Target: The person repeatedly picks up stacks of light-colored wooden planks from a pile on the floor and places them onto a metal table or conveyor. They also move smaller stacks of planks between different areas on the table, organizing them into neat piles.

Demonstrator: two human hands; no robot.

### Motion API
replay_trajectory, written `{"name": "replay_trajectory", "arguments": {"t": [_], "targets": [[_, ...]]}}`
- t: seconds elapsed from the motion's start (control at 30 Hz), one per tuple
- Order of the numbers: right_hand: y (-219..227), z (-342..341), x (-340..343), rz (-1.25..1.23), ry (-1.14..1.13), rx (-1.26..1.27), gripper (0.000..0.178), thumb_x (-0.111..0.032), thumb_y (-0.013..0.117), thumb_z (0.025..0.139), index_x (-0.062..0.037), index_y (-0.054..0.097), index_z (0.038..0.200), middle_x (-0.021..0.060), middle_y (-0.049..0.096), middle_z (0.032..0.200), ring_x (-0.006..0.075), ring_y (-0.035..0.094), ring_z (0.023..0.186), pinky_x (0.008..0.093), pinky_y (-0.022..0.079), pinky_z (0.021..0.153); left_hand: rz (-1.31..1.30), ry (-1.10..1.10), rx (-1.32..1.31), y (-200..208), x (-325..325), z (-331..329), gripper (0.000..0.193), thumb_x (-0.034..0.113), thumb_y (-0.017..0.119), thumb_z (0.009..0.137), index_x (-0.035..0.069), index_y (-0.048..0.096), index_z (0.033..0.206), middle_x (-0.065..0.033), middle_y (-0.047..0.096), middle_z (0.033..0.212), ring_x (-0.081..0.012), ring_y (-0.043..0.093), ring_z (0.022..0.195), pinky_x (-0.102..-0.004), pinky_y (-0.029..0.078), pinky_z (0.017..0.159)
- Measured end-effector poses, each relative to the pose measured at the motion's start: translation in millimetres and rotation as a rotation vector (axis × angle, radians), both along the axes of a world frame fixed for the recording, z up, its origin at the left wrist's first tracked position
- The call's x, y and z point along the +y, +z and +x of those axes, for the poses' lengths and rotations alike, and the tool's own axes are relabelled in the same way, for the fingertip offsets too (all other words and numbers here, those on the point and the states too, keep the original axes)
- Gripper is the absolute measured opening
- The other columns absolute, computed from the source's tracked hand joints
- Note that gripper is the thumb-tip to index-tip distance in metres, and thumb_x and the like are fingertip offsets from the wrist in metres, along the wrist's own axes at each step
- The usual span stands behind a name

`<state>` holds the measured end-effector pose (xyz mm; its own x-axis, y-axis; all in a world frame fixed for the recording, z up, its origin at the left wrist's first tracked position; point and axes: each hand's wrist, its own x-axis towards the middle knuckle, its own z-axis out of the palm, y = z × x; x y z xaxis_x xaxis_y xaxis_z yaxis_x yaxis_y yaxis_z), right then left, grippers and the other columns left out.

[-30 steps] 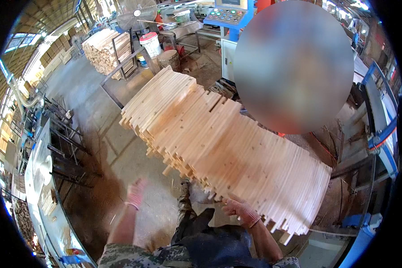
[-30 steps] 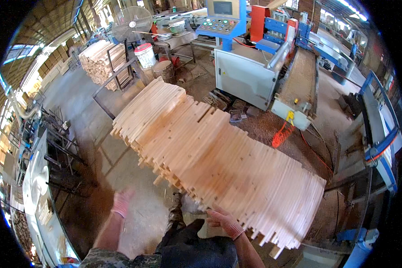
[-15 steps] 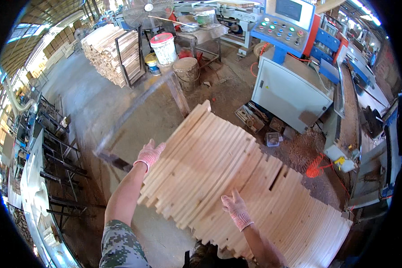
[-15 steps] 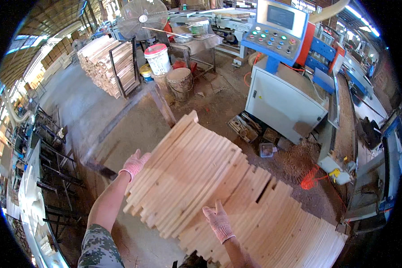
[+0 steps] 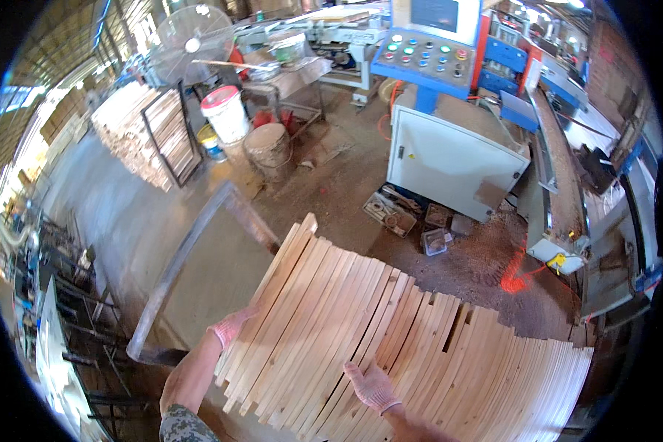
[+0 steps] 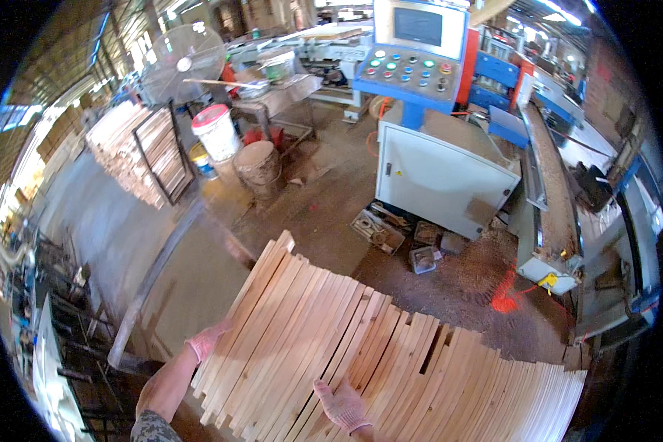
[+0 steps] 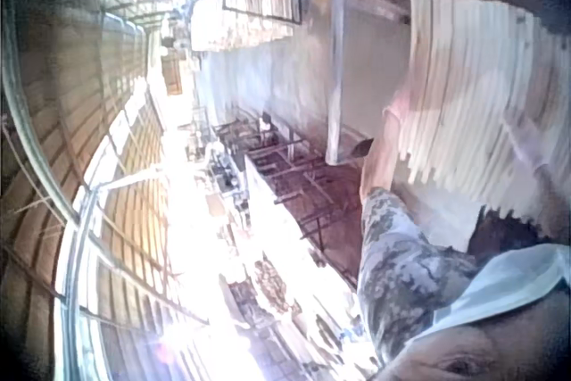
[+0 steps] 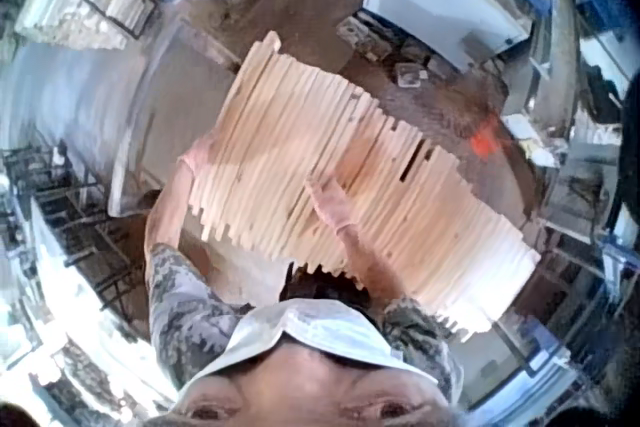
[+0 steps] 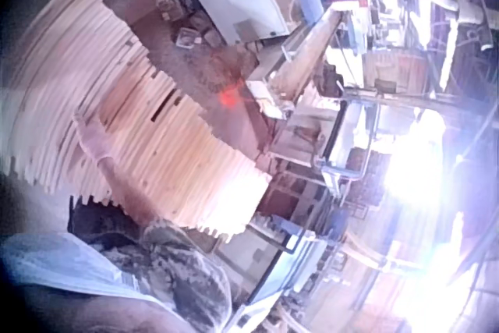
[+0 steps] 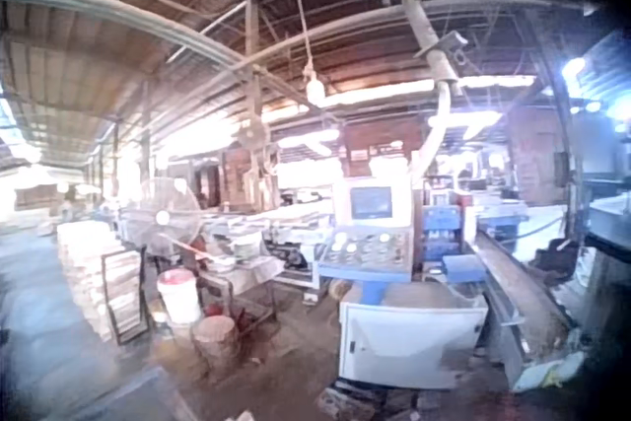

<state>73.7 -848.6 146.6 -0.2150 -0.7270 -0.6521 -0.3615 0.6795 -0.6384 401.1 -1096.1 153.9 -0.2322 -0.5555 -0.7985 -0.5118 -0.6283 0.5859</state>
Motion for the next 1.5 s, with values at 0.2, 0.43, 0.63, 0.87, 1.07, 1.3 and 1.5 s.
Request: {"name": "replay_trajectory", "arguments": {"t": [0.2,0.43,0.63,0.87,1.07,1.3,1.5], "targets": [[1,0,-2,0.121,0.051,0.071,0.131,-0.085,0.052,0.091,0.0157,0.010,0.163,0.0307,0.073,0.117,0.0425,0.072,0.112,0.0449,0.057,0.098,0.006,0.020,-0.091,1,1,-1,0.114,0.076,0.072,0.082,0.014,0.032,0.169,-0.0151,0.015,0.179,-0.0301,0.006,0.166,-0.0530,0.004,0.131],[31,-2,-11,0.249,0.046,-0.059,0.140,-0.091,0.057,0.084,0.0132,0.008,0.165,0.0190,0.077,0.090,0.0337,0.077,0.098,0.0432,0.061,0.082,0.015,0.008,-0.010,-27,-6,16,0.103,0.067,0.073,0.087,0.010,0.039,0.166,-0.0166,0.024,0.177,-0.0309,0.014,0.164,-0.0570,0.011,0.129],[41,7,-9,0.161,0.049,0.031,0.132,-0.079,0.066,0.088,0.0184,0.015,0.161,0.0234,0.076,0.088,0.0362,0.078,0.092,0.0423,0.062,0.078,0.069,0.136,0.188,-12,4,15,0.083,0.047,0.081,0.092,0.010,0.048,0.159,-0.0106,0.053,0.160,-0.0255,0.053,0.144,-0.0457,0.046,0.117],[46,12,-7,0.053,-0.040,0.230,0.126,-0.074,0.073,0.086,0.0205,0.028,0.157,0.0260,0.076,0.089,0.0366,0.078,0.096,0.0429,0.061,0.080,-0.188,-0.059,0.031,6,14,5,0.071,0.045,0.067,0.102,-0.001,0.052,0.154,-0.0131,0.059,0.154,-0.0229,0.056,0.140,-0.0393,0.046,0.116],[44,2,17,0.157,-0.043,0.206,0.122,-0.073,0.077,0.083,0.0172,0.037,0.154,0.0263,0.076,0.096,0.0374,0.076,0.102,0.0429,0.061,0.083,0.002,-0.060,0.301,21,46,3,0.064,0.042,0.067,0.100,-0.003,0.060,0.145,-0.0116,0.071,0.134,-0.0208,0.065,0.125,-0.0359,0.047,0.113],[61,-1,103,0.188,-0.177,0.120,0.092,-0.061,0.087,0.080,0.0110,0.061,0.130,0.0203,0.076,0.087,0.0305,0.077,0.088,0.0425,0.062,0.076,-0.122,-0.133,0.212,47,110,-11,0.076,0.034,0.076,0.091,0.004,0.053,0.156,-0.0153,0.065,0.144,-0.0256,0.060,0.133,-0.0403,0.042,0.119],[103,-18,160,0.166,-0.341,-0.037,0.062,-0.063,0.088,0.079,-0.0012,0.081,0.080,0.0124,0.076,0.070,0.0199,0.076,0.073,0.0402,0.061,0.070,-0.119,-0.071,0.112,65,156,-27,0.066,0.031,0.077,0.090,-0.002,0.060,0.146,-0.0170,0.072,0.133,-0.0281,0.064,0.131,-0.0386,0.044,0.118]]}}
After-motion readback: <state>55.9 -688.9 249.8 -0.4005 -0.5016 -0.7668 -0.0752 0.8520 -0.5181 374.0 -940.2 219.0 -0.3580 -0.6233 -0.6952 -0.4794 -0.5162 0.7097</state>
